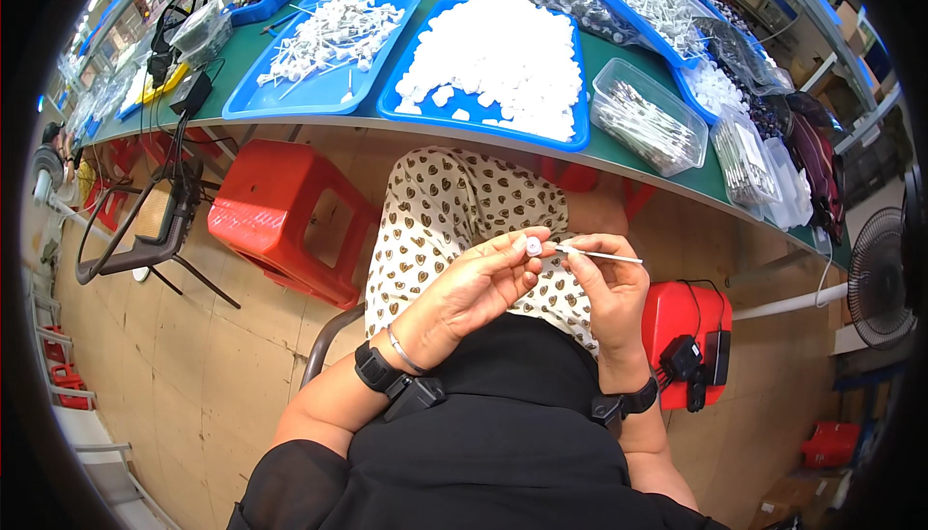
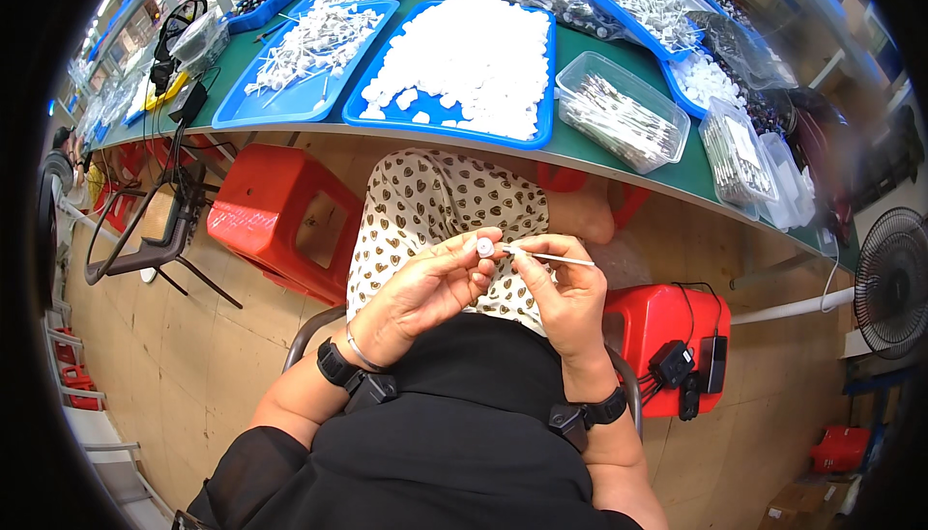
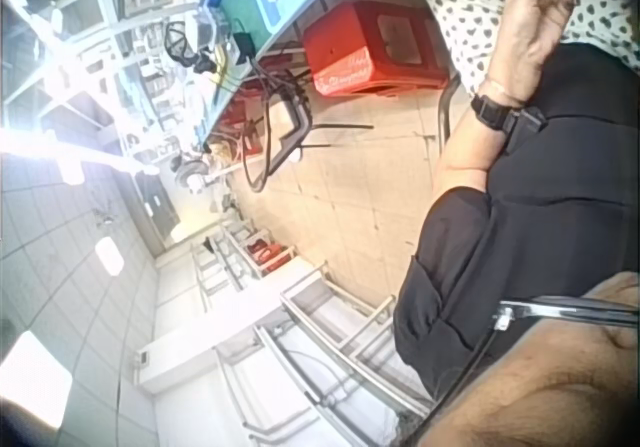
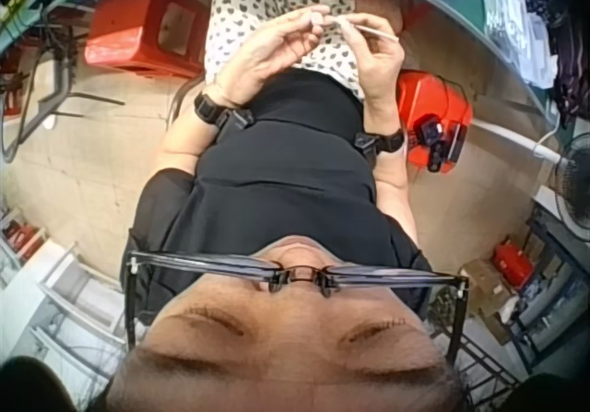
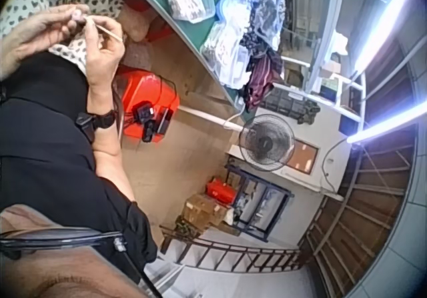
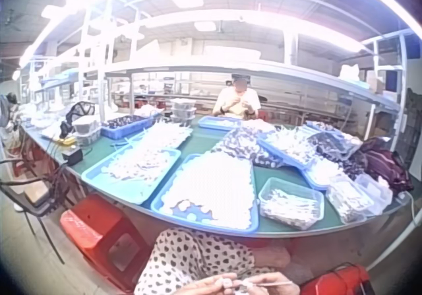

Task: Assembling small white plastic components by inserting metal pins or smaller parts into them.

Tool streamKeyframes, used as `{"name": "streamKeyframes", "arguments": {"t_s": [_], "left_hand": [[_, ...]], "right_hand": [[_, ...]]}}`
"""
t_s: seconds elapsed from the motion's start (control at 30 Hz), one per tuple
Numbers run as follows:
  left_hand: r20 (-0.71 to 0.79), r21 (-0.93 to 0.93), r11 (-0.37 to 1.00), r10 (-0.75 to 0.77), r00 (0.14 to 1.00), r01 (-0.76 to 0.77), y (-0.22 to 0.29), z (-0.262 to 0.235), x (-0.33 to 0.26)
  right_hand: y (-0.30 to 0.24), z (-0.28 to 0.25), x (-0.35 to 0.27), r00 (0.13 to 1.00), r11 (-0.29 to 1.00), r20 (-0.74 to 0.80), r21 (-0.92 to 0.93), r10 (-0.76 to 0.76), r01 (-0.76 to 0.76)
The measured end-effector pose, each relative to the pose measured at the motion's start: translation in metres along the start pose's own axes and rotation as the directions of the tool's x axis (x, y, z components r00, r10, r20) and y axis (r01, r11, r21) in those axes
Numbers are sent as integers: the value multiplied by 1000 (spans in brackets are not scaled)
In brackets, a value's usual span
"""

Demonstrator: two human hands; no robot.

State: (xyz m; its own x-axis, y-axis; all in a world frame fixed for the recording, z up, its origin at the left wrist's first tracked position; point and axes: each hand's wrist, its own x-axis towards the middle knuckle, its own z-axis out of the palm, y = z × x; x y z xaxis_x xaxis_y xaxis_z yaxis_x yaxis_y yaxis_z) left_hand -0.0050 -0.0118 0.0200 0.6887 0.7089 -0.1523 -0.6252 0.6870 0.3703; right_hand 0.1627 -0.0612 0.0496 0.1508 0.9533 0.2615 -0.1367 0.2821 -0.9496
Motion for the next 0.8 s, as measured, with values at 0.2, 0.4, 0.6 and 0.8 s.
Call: {"name": "streamKeyframes", "arguments": {"t_s": [0.2,0.4,0.6,0.8], "left_hand": [[30,-6,1000,-19,999,19,-3,-3,0],[33,-52,998,36,999,-35,-4,-2,2],[32,-83,996,20,999,-17,-4,-2,2],[-28,-78,997,20,999,-22,-4,-2,1]], "right_hand": [[1,3,-1,997,987,38,-147,-60,65],[4,2,-1,997,979,30,-189,-65,70],[6,2,0,991,949,18,-287,-129,129],[1,3,0,985,899,57,-401,-163,172]]}}
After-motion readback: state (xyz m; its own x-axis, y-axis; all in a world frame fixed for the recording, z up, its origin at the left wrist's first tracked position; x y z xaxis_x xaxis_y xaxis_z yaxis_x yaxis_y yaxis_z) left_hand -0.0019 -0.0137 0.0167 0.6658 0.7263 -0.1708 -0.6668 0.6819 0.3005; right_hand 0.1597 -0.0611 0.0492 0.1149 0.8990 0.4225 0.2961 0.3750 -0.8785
